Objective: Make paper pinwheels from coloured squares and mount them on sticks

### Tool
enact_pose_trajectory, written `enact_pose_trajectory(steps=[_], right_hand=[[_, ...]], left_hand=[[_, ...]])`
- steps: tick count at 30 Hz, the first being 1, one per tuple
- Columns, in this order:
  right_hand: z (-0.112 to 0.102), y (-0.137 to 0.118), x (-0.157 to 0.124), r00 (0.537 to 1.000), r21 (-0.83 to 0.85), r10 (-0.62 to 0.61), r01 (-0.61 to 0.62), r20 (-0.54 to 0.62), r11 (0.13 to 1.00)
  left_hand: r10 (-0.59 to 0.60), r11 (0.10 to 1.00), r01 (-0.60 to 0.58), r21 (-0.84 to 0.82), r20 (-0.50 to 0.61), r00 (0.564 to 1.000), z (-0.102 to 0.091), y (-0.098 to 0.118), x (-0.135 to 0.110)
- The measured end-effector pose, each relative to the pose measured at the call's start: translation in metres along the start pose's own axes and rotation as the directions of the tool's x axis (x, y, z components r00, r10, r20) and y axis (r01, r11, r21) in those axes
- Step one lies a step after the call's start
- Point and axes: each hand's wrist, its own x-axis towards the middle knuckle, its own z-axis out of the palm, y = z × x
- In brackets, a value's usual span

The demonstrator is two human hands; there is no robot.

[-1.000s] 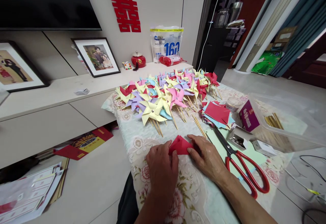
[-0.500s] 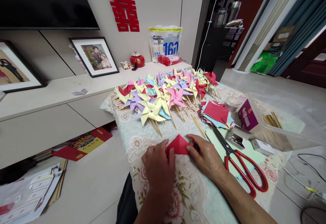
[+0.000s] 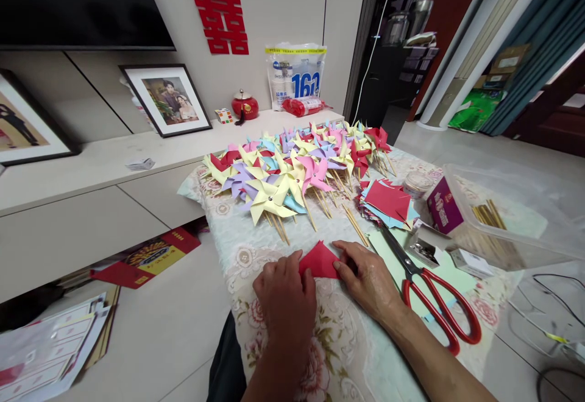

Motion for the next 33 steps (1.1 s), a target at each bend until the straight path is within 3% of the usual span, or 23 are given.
enact_pose_trajectory(steps=[3, 6, 10, 15, 21, 33], right_hand=[[0.001, 0.001, 0.000, 1.000, -0.008, -0.019, 0.019, -0.007, 1.000], [0.001, 0.002, 0.000, 1.000, -0.021, -0.025, 0.025, -0.001, 0.999], [0.001, 0.001, 0.001, 1.000, -0.035, -0.017, 0.017, -0.001, 0.999], [0.000, 0.000, 0.001, 1.000, -0.043, -0.003, 0.004, 0.021, 0.999], [0.000, 0.001, 0.001, 1.000, -0.029, -0.001, 0.002, 0.020, 1.000], [0.000, 0.001, 0.000, 1.000, 0.008, -0.009, 0.009, 0.000, 1.000]], left_hand=[[0.016, 1.000, -0.015, 0.021, -0.038, 0.999, 0.001, -0.001, 0.000], [0.128, 0.992, -0.127, 0.010, -0.146, 0.981, 0.002, -0.002, -0.001], [0.324, 0.930, -0.357, -0.087, -0.261, 0.909, 0.004, 0.002, -0.007], [0.470, 0.837, -0.523, -0.159, -0.279, 0.837, 0.007, 0.010, -0.016], [0.489, 0.851, -0.517, -0.089, -0.224, 0.843, 0.012, 0.014, -0.018], [0.509, 0.852, -0.524, -0.011, -0.222, 0.832, 0.015, 0.008, -0.018]])
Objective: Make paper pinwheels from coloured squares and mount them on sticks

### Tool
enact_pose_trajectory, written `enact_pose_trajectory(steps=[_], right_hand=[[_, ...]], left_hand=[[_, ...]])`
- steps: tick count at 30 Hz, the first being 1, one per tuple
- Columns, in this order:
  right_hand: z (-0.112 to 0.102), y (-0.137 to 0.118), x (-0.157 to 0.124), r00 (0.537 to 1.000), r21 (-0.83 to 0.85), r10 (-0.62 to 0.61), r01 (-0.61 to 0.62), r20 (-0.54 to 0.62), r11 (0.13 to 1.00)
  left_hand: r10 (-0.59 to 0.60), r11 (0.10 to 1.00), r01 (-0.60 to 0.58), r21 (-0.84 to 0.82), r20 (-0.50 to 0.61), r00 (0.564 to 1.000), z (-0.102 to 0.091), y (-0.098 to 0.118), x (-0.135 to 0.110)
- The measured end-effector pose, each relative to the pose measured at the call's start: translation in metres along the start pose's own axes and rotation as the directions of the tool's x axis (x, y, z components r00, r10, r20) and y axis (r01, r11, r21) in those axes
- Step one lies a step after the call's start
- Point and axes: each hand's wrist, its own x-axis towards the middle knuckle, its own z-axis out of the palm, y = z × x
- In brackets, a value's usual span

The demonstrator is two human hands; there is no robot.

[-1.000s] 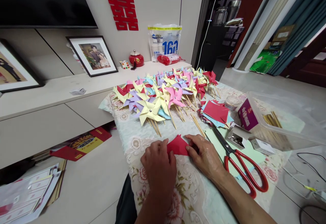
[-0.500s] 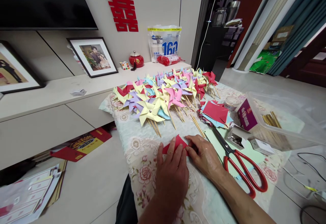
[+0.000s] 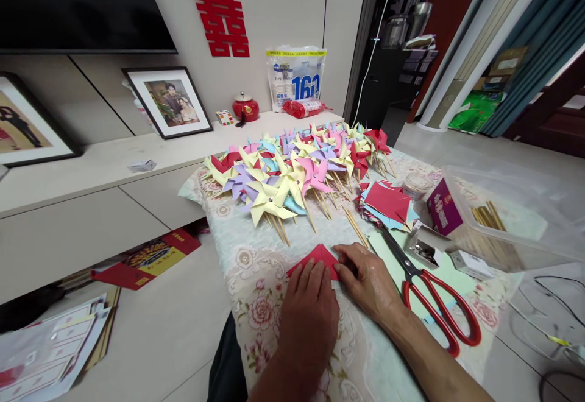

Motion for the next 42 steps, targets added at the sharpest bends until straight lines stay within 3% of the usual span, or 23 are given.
enact_pose_trajectory(steps=[16, 23, 33, 42], right_hand=[[-0.001, -0.004, 0.001, 0.998, -0.039, 0.028, -0.025, 0.058, 0.999], [-0.001, -0.005, 0.001, 0.997, -0.047, 0.030, -0.027, 0.070, 0.999], [0.001, -0.001, 0.001, 0.999, -0.047, 0.015, -0.013, 0.048, 0.999], [0.000, 0.001, 0.000, 0.999, -0.028, 0.016, -0.015, 0.050, 1.000]], left_hand=[[-0.027, 0.998, 0.029, 0.056, -0.033, 0.999, -0.001, 0.006, -0.005], [-0.121, 0.992, 0.116, 0.059, 0.084, 0.989, -0.015, 0.014, -0.013], [-0.099, 0.995, 0.096, 0.040, 0.080, 0.992, -0.013, 0.015, -0.015], [-0.238, 0.971, 0.237, 0.030, 0.047, 0.970, -0.014, -0.008, -0.012]])
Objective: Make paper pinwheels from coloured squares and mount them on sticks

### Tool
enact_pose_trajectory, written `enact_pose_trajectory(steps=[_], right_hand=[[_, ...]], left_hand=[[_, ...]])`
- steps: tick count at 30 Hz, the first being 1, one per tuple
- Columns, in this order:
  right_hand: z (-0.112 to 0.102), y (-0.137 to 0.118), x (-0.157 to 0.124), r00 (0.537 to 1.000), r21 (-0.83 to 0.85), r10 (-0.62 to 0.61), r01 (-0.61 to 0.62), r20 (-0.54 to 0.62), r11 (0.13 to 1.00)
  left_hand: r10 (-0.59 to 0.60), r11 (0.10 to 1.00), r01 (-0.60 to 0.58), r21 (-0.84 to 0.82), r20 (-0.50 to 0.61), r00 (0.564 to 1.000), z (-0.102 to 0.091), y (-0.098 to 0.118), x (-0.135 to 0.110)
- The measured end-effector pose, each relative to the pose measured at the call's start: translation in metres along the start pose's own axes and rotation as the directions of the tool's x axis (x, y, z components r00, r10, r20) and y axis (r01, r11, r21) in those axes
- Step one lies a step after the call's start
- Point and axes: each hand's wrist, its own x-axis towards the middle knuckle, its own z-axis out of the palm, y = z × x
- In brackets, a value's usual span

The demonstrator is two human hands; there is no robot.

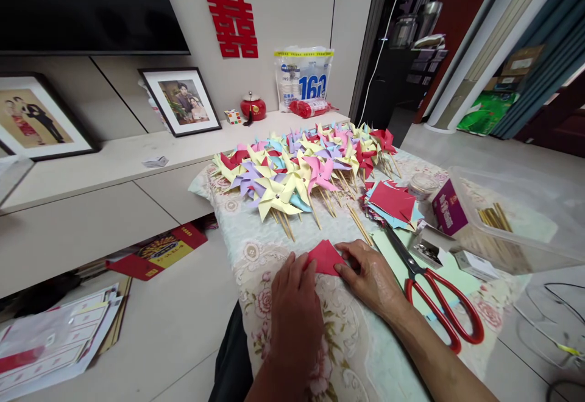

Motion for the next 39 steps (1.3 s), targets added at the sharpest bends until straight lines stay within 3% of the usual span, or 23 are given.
enact_pose_trajectory(steps=[6, 13, 16, 20, 22, 24, 28, 31, 32, 35, 39], right_hand=[[-0.002, -0.002, 0.001, 1.000, 0.067, 0.017, -0.016, -0.006, 0.998], [-0.002, -0.001, 0.001, 0.999, 0.090, 0.041, -0.042, 0.016, 0.995], [0.000, 0.002, -0.001, 0.998, 0.171, 0.059, -0.063, 0.032, 0.983], [0.002, 0.002, -0.001, 0.994, 0.348, 0.102, -0.108, 0.035, 0.931], [0.002, 0.000, 0.000, 0.989, 0.474, 0.144, -0.137, 0.021, 0.870], [0.000, -0.002, 0.002, 0.982, 0.599, 0.191, -0.157, 0.008, 0.785], [-0.005, -0.006, 0.006, 0.964, 0.783, 0.265, -0.173, 0.011, 0.598], [-0.007, -0.006, 0.007, 0.958, 0.851, 0.285, -0.185, 0.043, 0.492], [-0.007, -0.007, 0.007, 0.957, 0.857, 0.284, -0.191, 0.055, 0.479], [-0.007, -0.009, 0.006, 0.961, 0.851, 0.262, -0.212, 0.091, 0.480], [-0.009, -0.011, 0.004, 0.972, 0.832, 0.207, -0.204, 0.110, 0.516]], left_hand=[[0.079, 0.997, -0.081, 0.016, 0.061, 0.995, 0.001, 0.002, -0.004], [0.064, 0.997, -0.065, 0.038, 0.034, 0.997, -0.002, 0.007, -0.007], [0.018, 0.999, -0.018, -0.045, -0.004, 1.000, -0.008, 0.008, -0.002], [-0.096, 0.951, 0.080, -0.298, -0.041, 0.995, -0.019, 0.010, 0.003], [-0.205, 0.862, 0.202, -0.464, 0.046, 0.978, -0.023, 0.012, 0.003], [-0.318, 0.710, 0.376, -0.596, 0.205, 0.926, -0.026, 0.014, 0.003], [-0.455, 0.245, 0.678, -0.693, 0.535, 0.712, -0.023, 0.020, 0.011], [-0.440, -0.074, 0.713, -0.697, 0.665, 0.604, -0.015, 0.026, 0.029], [-0.433, -0.142, 0.701, -0.699, 0.681, 0.591, -0.012, 0.028, 0.034], [-0.424, -0.223, 0.617, -0.755, 0.645, 0.636, -0.001, 0.030, 0.047], [-0.460, -0.147, 0.604, -0.784, 0.594, 0.660, 0.010, 0.026, 0.050]])
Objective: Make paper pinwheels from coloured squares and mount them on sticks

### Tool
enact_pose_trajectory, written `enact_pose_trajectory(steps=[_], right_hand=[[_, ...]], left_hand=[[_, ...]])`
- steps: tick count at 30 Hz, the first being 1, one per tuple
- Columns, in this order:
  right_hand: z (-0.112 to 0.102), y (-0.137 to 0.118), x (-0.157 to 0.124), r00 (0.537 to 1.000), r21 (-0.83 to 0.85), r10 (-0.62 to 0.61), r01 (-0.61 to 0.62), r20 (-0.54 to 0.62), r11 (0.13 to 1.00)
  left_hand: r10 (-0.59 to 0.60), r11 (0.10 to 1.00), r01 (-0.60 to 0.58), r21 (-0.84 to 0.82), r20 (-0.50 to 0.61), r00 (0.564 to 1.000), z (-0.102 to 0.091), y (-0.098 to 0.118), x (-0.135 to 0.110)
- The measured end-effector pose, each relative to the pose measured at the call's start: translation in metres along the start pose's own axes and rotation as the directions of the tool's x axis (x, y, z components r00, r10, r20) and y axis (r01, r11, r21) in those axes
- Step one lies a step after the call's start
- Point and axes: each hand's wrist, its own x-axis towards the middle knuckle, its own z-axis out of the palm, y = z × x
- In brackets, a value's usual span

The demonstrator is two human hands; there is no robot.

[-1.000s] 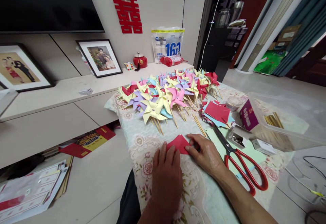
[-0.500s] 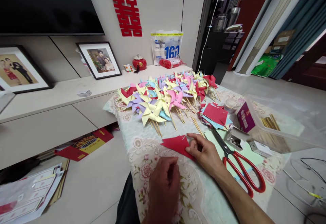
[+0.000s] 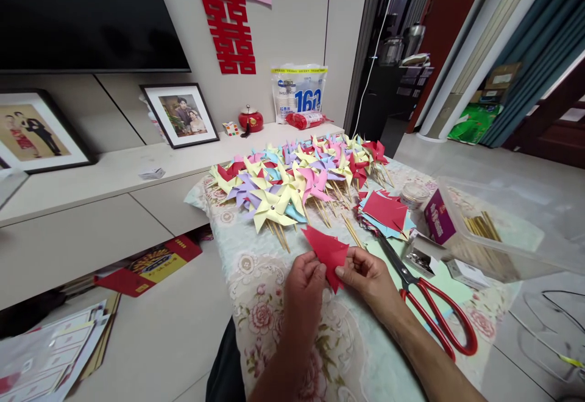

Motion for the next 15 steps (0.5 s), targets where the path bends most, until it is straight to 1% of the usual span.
enact_pose_trajectory(steps=[3, 6, 10, 15], right_hand=[[-0.0018, 0.0000, -0.0005, 1.000, -0.053, -0.025, 0.025, -0.002, 0.998], [-0.0030, 0.0014, 0.0007, 1.000, -0.088, -0.027, 0.027, -0.002, 0.996], [-0.0027, 0.0041, 0.0019, 1.000, -0.107, -0.016, 0.015, -0.007, 0.994], [-0.0027, 0.0057, 0.0001, 0.997, -0.118, 0.010, -0.001, 0.071, 0.993]], left_hand=[[0.003, 0.998, -0.004, 0.064, 0.011, 1.000, -0.0027, -0.0018, 0.0010], [0.004, 0.996, -0.006, 0.084, 0.015, 1.000, -0.0020, -0.0019, 0.0009], [0.019, 1.000, -0.019, -0.002, 0.022, 1.000, -0.0001, -0.0033, 0.0049], [0.070, 0.995, -0.062, -0.077, 0.104, 0.992, -0.0022, -0.0063, 0.0098]])
